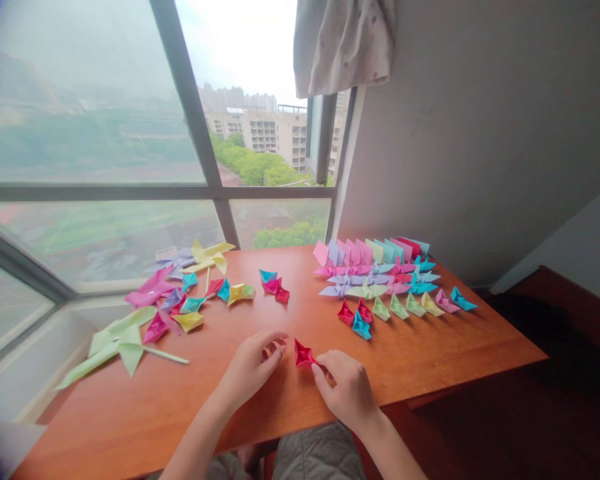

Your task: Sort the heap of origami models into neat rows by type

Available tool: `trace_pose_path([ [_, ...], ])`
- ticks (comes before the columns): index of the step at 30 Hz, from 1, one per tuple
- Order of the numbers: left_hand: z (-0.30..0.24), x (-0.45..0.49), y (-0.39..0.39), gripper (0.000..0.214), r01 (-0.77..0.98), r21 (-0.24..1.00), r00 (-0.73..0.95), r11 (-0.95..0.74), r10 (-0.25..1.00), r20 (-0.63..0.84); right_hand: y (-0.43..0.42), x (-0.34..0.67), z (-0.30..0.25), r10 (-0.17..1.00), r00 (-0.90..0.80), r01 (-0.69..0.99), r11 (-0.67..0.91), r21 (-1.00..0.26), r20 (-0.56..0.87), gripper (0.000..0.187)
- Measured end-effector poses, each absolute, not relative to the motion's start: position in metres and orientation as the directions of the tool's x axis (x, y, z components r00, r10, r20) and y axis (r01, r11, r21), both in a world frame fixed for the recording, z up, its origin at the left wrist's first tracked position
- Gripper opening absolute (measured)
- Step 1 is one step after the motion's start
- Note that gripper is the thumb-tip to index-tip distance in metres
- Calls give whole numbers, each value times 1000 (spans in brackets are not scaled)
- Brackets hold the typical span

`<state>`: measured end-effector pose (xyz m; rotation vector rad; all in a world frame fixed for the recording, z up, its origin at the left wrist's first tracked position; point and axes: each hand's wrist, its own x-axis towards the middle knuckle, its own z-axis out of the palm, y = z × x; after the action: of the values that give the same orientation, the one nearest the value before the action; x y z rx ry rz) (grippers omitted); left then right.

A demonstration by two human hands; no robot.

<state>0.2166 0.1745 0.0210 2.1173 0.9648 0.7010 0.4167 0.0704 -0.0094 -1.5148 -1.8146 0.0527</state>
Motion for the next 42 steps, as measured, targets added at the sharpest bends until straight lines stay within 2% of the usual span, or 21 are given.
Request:
trace_pose_path([
  [5,13,202,171,22,446,762,536,-469,822,192,51,449,-5,759,105,851,265,-453,642,10],
  [9,7,188,169,21,452,749,517,-484,827,221,38,496,-4,668,237,920,79,-383,706,12],
  [13,4,185,167,21,445,741,520,-503,819,244,34,533,-15,667,324,939,-143,-311,671,24],
  [17,3,185,164,21,447,723,547,-526,801,244,38,546,-28,712,359,933,-251,-259,604,30],
  [24,1,184,164,21,435,737,539,-517,805,247,50,548,-35,766,384,923,-328,-200,515,28],
  [33,3,185,164,21,440,737,547,-513,804,233,56,550,-33,782,436,900,-373,-225,446,26],
  [42,6,185,163,21,445,731,556,-517,800,227,58,546,-28,780,426,905,-368,-215,458,25],
])
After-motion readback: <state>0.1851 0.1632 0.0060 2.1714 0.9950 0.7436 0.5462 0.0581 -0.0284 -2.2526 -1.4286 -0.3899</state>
